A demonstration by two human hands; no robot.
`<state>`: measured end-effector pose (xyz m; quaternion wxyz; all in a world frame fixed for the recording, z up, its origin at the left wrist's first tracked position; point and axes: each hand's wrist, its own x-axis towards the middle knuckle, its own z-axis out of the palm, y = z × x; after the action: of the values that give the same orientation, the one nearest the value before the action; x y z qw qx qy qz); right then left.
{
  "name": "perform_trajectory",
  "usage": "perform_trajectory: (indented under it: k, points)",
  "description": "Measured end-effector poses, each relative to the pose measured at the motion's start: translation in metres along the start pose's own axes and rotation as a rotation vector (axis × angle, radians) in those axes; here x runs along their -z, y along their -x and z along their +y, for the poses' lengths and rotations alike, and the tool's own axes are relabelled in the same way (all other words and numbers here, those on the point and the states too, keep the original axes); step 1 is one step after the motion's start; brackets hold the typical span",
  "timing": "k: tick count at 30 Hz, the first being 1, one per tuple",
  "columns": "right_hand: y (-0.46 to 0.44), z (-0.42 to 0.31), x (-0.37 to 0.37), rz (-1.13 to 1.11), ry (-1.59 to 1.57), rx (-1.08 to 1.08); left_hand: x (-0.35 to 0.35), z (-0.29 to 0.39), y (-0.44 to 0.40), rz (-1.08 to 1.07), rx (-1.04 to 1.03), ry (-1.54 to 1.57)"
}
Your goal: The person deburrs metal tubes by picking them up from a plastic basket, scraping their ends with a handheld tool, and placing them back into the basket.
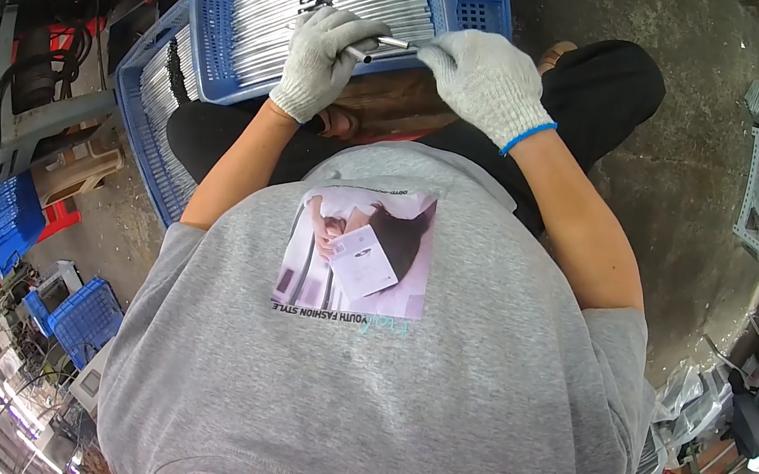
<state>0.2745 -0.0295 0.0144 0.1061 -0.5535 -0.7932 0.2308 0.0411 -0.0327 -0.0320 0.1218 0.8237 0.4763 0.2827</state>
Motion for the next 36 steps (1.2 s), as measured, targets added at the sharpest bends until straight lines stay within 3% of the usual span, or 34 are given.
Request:
perform_trajectory:
  k: [4, 9, 20, 25, 29, 36]
  points:
    - [0.005, -0.012, 0.005, -0.065, -0.036, -0.006, -0.005, -0.001, 0.004, -0.017, 0.084, -0.015]
    - [-0.003, -0.010, 0.016, -0.033, -0.055, -0.011, -0.003, -0.003, 0.002, 0.027, -0.022, -0.094]
    - [0.000, -0.001, -0.004, -0.082, -0.049, 0.035, -0.013, -0.005, 0.008, -0.017, 0.075, -0.024]
    - [-0.011, 0.008, -0.010, -0.105, -0.260, -0.020, -0.015, -0.010, 0.005, -0.049, 0.103, -0.003]
    - [-0.012, 0.015, -0.019, 0.005, -0.037, -0.071, -0.037, -0.032, 0.001, -0.296, 0.363, 0.081]
    - [-0.002, 0.017, -0.020, -0.045, 0.001, -0.115, -0.067, -0.066, -0.004, -0.614, 0.440, 0.134]
